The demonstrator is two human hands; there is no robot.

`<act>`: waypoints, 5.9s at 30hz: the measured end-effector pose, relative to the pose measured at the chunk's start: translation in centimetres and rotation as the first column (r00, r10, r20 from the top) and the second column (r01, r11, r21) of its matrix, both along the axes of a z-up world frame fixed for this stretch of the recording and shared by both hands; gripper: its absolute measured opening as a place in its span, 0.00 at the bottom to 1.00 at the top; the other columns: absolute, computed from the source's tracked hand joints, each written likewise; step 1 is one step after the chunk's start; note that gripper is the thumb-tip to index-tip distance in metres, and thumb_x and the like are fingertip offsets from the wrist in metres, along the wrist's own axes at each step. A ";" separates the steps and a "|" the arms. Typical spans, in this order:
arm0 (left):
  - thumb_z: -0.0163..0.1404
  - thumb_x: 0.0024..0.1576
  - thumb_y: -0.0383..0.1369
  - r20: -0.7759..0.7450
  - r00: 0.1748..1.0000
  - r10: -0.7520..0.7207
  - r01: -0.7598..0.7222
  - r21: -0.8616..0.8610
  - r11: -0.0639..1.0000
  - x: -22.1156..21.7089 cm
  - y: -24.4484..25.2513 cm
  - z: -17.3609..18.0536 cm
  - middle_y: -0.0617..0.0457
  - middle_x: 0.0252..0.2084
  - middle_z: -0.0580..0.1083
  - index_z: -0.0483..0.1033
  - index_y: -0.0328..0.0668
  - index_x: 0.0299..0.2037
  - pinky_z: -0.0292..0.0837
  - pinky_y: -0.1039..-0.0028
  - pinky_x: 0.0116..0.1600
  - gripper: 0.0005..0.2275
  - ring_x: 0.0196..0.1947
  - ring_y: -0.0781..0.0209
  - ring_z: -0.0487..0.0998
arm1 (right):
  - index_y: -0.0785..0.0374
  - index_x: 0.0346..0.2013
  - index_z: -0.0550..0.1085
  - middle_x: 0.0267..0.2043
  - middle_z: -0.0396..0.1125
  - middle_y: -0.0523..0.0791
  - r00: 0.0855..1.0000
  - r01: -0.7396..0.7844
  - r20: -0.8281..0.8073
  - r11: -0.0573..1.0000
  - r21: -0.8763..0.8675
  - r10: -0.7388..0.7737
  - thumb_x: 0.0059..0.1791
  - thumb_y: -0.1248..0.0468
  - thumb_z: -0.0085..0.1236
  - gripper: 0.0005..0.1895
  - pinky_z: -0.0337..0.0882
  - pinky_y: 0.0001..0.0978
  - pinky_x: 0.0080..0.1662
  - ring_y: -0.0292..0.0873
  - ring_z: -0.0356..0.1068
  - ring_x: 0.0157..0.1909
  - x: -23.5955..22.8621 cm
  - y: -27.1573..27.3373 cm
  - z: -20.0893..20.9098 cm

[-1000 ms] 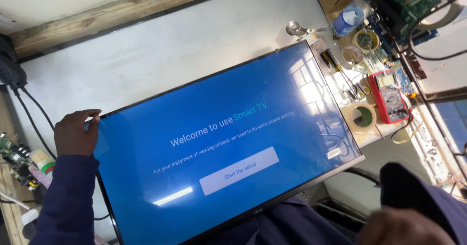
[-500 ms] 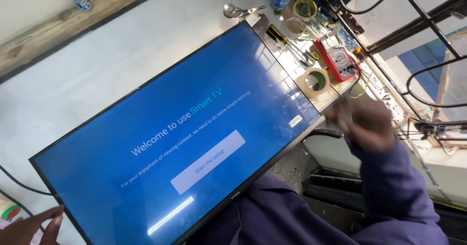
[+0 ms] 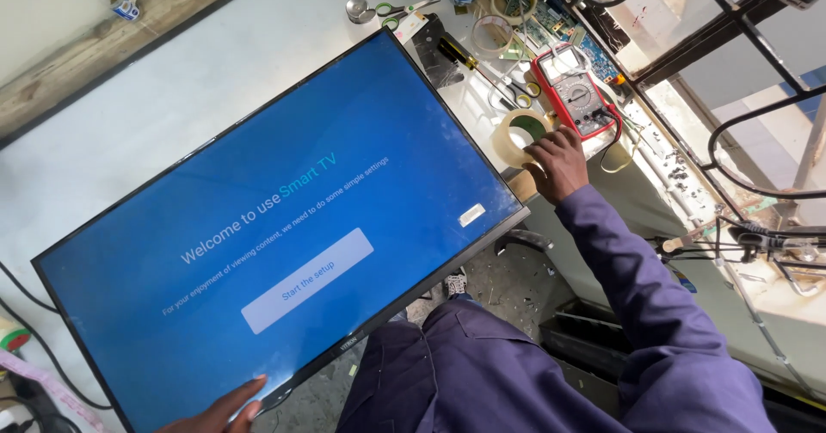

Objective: The person applies adhesive tape to the top edge of a television screen by hand, smoothing the tape along the bezel.

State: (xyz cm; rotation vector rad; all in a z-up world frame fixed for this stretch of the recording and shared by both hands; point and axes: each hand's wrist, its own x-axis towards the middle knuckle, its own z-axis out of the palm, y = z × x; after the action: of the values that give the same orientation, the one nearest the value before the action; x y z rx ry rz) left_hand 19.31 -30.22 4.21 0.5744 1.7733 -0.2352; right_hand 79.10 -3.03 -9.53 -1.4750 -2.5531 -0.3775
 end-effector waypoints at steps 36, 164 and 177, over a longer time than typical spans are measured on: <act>0.49 0.63 0.28 -0.705 0.703 0.090 0.617 0.542 -0.571 37.0 6.9 10.4 0.47 0.54 0.74 0.77 0.43 0.51 0.77 0.64 0.51 0.08 0.54 0.51 0.76 | 0.70 0.41 0.73 0.40 0.69 0.49 0.094 -0.305 -0.995 0.952 -0.042 -0.014 0.50 0.57 0.52 0.17 0.63 0.49 0.66 0.49 0.67 0.49 -7.8 -18.1 18.4; 0.45 0.61 0.24 0.260 0.881 -0.394 -0.332 0.935 -0.125 34.1 6.6 4.1 0.40 0.32 0.74 0.68 0.31 0.35 0.78 0.55 0.42 0.04 0.39 0.41 0.80 | 0.81 0.44 0.71 0.25 0.67 0.51 -0.376 -0.506 -0.851 0.850 -0.143 -0.367 0.39 0.66 0.58 0.23 0.69 0.25 0.32 0.36 0.68 0.28 -7.0 -19.2 18.6; 0.39 0.66 0.36 0.001 0.958 -0.285 -0.018 0.998 -0.056 35.1 1.9 -0.3 0.55 0.17 0.50 0.51 0.44 0.19 0.42 0.68 0.26 0.20 0.16 0.63 0.49 | 0.77 0.49 0.69 0.35 0.66 0.48 -0.257 -0.464 -0.876 0.847 -0.260 -0.409 0.42 0.61 0.56 0.25 0.65 0.24 0.40 0.41 0.66 0.36 -4.6 -20.3 16.0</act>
State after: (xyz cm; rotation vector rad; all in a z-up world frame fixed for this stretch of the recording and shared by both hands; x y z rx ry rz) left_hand 54.42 -28.31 3.91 1.8060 1.3414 1.1922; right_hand 74.53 -23.35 6.49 -0.8634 -1.0375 1.3047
